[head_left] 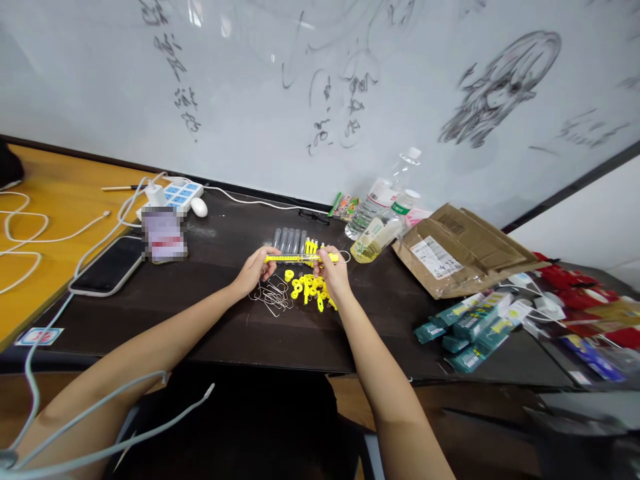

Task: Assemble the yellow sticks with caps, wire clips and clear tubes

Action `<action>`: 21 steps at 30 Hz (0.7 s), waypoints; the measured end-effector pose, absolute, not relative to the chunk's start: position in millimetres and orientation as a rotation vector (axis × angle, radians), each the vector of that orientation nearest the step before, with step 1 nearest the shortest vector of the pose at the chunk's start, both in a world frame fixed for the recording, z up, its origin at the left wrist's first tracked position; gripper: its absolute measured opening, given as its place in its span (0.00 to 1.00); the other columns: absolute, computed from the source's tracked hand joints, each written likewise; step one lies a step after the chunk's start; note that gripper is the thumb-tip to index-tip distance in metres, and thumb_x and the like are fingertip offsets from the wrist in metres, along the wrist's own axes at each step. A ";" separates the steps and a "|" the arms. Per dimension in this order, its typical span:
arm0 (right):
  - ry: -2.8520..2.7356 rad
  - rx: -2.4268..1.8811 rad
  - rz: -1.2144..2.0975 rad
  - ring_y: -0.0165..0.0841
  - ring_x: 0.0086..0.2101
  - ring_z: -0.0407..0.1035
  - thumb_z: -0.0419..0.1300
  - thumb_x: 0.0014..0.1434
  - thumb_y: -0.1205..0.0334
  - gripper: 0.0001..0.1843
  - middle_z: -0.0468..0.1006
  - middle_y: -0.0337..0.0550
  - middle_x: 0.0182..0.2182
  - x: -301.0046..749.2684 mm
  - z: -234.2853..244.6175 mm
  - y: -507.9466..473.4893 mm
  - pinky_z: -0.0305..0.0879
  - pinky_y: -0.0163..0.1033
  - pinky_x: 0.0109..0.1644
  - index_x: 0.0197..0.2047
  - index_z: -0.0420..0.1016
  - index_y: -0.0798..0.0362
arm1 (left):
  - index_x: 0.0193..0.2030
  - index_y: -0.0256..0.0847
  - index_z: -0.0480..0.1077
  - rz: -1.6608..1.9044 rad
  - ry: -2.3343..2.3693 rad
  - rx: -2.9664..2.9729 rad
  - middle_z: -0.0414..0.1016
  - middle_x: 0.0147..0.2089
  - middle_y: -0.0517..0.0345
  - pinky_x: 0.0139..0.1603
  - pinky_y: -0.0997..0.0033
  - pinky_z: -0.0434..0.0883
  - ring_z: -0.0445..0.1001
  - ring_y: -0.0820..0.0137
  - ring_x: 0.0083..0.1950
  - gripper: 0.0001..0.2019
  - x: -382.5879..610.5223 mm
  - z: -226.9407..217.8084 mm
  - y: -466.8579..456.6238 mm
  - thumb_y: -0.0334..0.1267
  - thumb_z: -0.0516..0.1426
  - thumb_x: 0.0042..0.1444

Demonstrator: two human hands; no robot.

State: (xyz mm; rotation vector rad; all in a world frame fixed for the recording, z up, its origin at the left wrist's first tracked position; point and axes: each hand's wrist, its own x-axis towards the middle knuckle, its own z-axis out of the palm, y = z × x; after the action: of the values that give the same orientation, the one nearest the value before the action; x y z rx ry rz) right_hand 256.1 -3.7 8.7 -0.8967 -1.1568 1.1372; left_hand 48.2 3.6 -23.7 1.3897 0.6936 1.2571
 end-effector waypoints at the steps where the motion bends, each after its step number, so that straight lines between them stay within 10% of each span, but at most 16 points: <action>1: -1.166 -0.898 1.135 0.23 0.16 0.60 0.64 0.51 0.48 0.17 0.69 0.30 0.20 256.7 8.6 -3.7 0.58 0.29 0.19 0.32 0.63 0.49 | 0.45 0.37 0.66 1.256 0.695 1.395 0.62 0.21 0.65 0.18 0.79 0.55 0.57 0.79 0.17 0.24 48.1 -23.5 3.5 0.59 0.48 0.60; 21: -1.334 -0.890 1.179 0.23 0.17 0.64 0.63 0.52 0.49 0.15 0.72 0.32 0.22 254.9 2.7 -5.7 0.60 0.30 0.21 0.31 0.66 0.50 | 0.55 0.41 0.57 1.270 0.702 1.352 0.69 0.31 0.58 0.16 0.79 0.61 0.66 0.77 0.21 0.30 41.6 -24.0 11.2 0.64 0.42 0.59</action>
State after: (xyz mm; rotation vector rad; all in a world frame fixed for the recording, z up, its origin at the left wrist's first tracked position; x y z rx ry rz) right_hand 254.9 -5.7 2.7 -0.8897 -1.3338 1.1792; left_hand 41.6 11.2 -24.0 1.3517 0.7022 1.2702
